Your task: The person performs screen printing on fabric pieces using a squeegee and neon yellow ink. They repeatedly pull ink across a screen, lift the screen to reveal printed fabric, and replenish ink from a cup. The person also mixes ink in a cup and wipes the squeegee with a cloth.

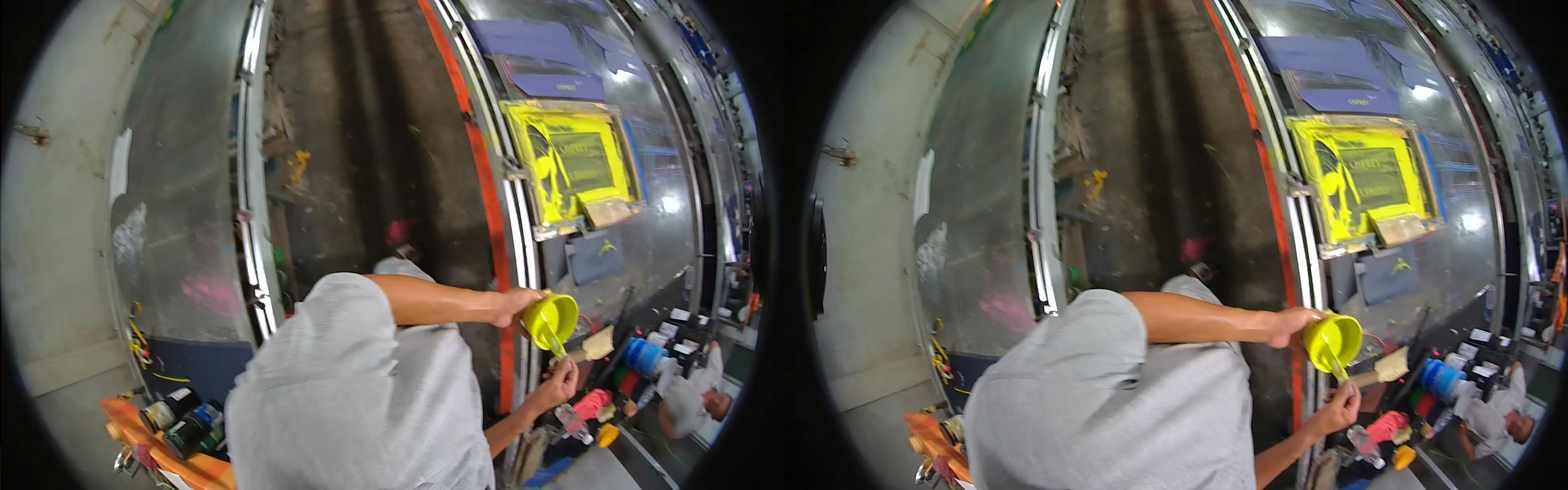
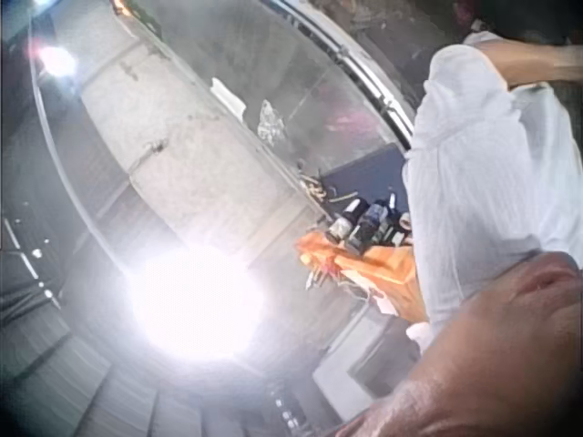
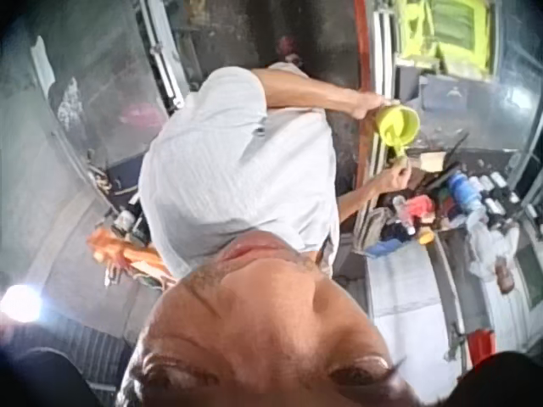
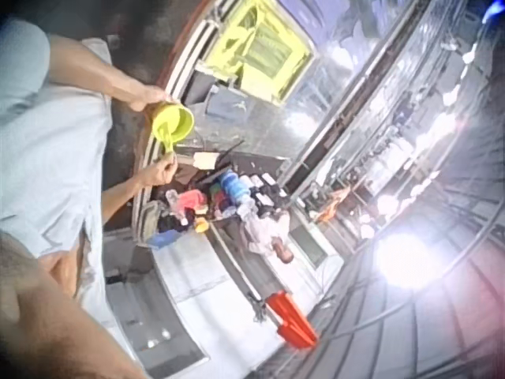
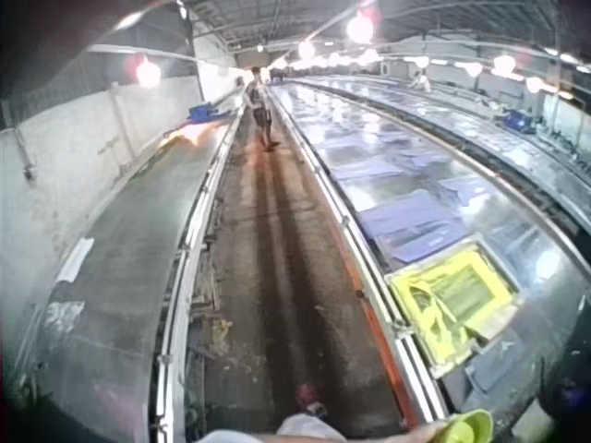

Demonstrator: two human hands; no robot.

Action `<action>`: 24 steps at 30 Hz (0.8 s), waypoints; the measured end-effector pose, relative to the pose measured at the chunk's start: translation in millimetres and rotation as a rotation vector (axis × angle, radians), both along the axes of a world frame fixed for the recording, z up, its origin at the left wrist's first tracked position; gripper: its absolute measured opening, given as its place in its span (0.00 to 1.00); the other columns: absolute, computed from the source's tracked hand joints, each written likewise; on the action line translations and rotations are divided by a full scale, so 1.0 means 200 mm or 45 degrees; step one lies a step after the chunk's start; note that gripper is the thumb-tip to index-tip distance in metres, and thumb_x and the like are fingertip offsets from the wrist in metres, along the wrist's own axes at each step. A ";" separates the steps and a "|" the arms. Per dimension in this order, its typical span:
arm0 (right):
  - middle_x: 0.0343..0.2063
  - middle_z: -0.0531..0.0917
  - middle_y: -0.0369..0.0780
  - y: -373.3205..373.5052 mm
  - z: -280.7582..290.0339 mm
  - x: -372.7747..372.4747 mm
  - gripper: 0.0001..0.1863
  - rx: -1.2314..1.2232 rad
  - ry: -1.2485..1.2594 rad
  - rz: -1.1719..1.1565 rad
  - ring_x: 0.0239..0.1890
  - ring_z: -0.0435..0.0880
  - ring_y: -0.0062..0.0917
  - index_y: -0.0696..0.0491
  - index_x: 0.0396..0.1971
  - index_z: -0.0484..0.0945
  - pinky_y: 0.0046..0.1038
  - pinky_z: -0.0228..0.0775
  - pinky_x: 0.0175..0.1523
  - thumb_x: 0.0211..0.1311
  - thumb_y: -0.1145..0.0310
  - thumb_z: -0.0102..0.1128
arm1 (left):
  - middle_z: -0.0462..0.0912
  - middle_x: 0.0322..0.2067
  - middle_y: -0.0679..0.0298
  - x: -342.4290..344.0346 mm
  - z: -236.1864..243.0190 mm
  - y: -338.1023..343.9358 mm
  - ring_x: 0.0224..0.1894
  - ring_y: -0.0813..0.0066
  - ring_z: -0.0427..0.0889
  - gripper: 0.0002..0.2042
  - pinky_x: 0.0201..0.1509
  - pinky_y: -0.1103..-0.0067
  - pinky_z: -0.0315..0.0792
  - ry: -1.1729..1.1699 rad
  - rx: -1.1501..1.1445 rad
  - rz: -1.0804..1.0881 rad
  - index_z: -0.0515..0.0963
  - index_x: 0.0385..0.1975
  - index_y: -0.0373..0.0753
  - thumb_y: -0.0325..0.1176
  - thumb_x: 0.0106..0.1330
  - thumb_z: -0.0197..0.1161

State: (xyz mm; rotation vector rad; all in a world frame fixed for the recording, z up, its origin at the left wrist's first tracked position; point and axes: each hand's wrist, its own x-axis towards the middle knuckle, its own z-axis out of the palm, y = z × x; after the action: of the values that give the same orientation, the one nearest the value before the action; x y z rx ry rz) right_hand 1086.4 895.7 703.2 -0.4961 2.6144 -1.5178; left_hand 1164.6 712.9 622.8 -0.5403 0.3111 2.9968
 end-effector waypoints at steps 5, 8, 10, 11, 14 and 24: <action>0.23 0.77 0.33 -0.15 -0.03 0.09 0.08 0.014 0.023 0.168 0.22 0.70 0.12 0.59 0.37 0.80 0.16 0.60 0.26 0.69 0.69 0.55 | 0.80 0.51 0.66 0.07 -0.08 -0.13 0.53 0.66 0.78 0.18 0.53 0.55 0.74 0.007 0.002 0.063 0.74 0.53 0.50 0.51 0.72 0.47; 0.28 0.78 0.35 -0.11 0.05 -0.36 0.07 0.058 0.184 0.231 0.26 0.72 0.15 0.58 0.37 0.80 0.17 0.62 0.28 0.67 0.72 0.55 | 0.79 0.52 0.66 -0.32 -0.09 -0.08 0.54 0.66 0.78 0.18 0.53 0.55 0.75 0.138 0.061 0.171 0.73 0.53 0.50 0.51 0.70 0.50; 0.30 0.78 0.35 -0.01 -0.05 -0.48 0.06 0.017 0.540 0.405 0.26 0.71 0.15 0.58 0.37 0.80 0.16 0.61 0.27 0.66 0.74 0.54 | 0.78 0.53 0.66 -0.35 -0.12 -0.02 0.54 0.66 0.78 0.19 0.52 0.55 0.76 -0.015 0.019 0.102 0.73 0.54 0.50 0.52 0.69 0.53; 0.27 0.75 0.34 -0.03 -0.07 -0.42 0.08 0.084 0.437 0.311 0.24 0.69 0.13 0.60 0.37 0.78 0.17 0.59 0.25 0.70 0.71 0.52 | 0.78 0.52 0.65 -0.33 -0.18 -0.04 0.54 0.65 0.78 0.20 0.51 0.55 0.76 -0.002 -0.019 0.102 0.73 0.54 0.50 0.53 0.69 0.52; 0.20 0.72 0.33 -0.13 -0.30 -0.55 0.09 0.104 0.228 0.225 0.18 0.63 0.11 0.58 0.36 0.79 0.17 0.53 0.21 0.70 0.68 0.53 | 0.80 0.49 0.64 -0.43 -0.38 -0.11 0.51 0.67 0.80 0.23 0.46 0.57 0.79 -0.025 -0.168 0.125 0.74 0.53 0.50 0.59 0.69 0.46; 0.27 0.78 0.35 -0.14 -0.24 0.02 0.09 -0.155 -0.162 0.043 0.26 0.72 0.19 0.61 0.41 0.78 0.21 0.66 0.30 0.67 0.73 0.52 | 0.84 0.45 0.65 0.07 -0.38 -0.04 0.48 0.69 0.82 0.17 0.54 0.62 0.76 0.027 0.096 0.184 0.78 0.48 0.45 0.49 0.68 0.55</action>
State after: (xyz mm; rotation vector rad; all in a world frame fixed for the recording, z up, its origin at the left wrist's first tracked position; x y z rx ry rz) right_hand 1090.8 868.5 654.7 -0.4352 2.4179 -1.6472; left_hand 1178.7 704.5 546.4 -0.5469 0.1663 3.1402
